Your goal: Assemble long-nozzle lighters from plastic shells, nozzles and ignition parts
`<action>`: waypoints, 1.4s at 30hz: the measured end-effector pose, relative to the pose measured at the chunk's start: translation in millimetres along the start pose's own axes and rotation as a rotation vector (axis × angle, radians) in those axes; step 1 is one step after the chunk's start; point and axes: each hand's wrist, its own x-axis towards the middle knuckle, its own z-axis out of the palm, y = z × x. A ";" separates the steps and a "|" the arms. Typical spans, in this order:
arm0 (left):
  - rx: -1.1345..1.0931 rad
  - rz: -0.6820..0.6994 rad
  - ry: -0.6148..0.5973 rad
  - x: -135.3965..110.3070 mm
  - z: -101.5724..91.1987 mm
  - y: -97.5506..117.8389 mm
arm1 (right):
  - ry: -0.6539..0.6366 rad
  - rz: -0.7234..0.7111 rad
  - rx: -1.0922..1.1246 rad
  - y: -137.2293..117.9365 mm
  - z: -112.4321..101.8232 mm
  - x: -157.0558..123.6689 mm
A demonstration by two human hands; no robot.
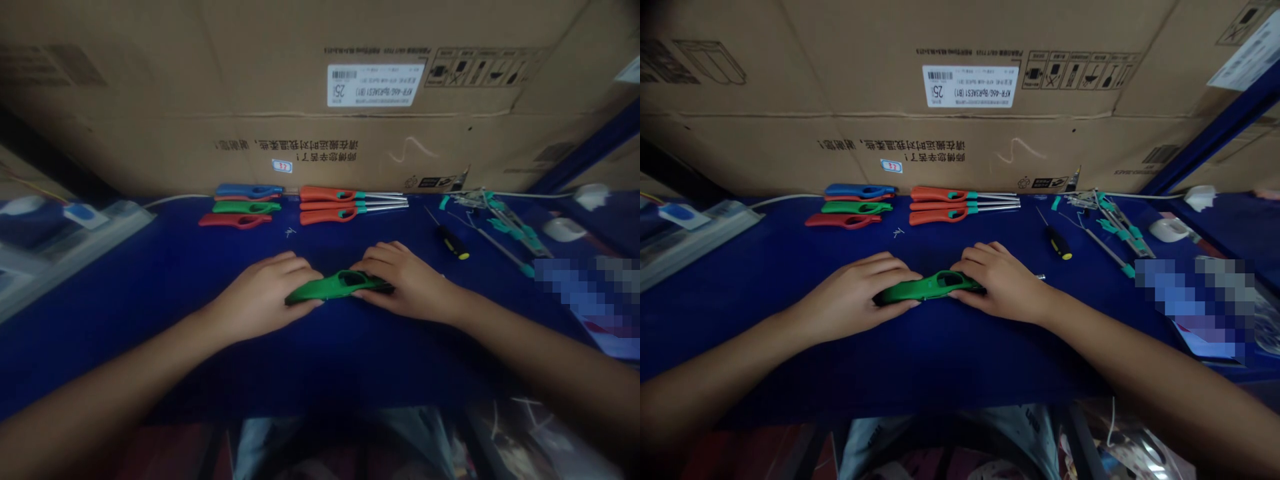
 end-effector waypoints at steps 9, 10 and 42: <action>0.028 -0.002 -0.043 -1.3 -0.2 -1.2 | -0.037 0.006 -0.025 1.1 0.4 -0.9; 0.033 -0.001 -0.043 -1.4 -0.1 -1.3 | -0.039 0.006 -0.029 1.1 0.2 -0.8; 0.004 0.043 0.147 -0.2 -4.4 -12.6 | 0.171 -0.110 -0.257 2.7 -17.1 -1.1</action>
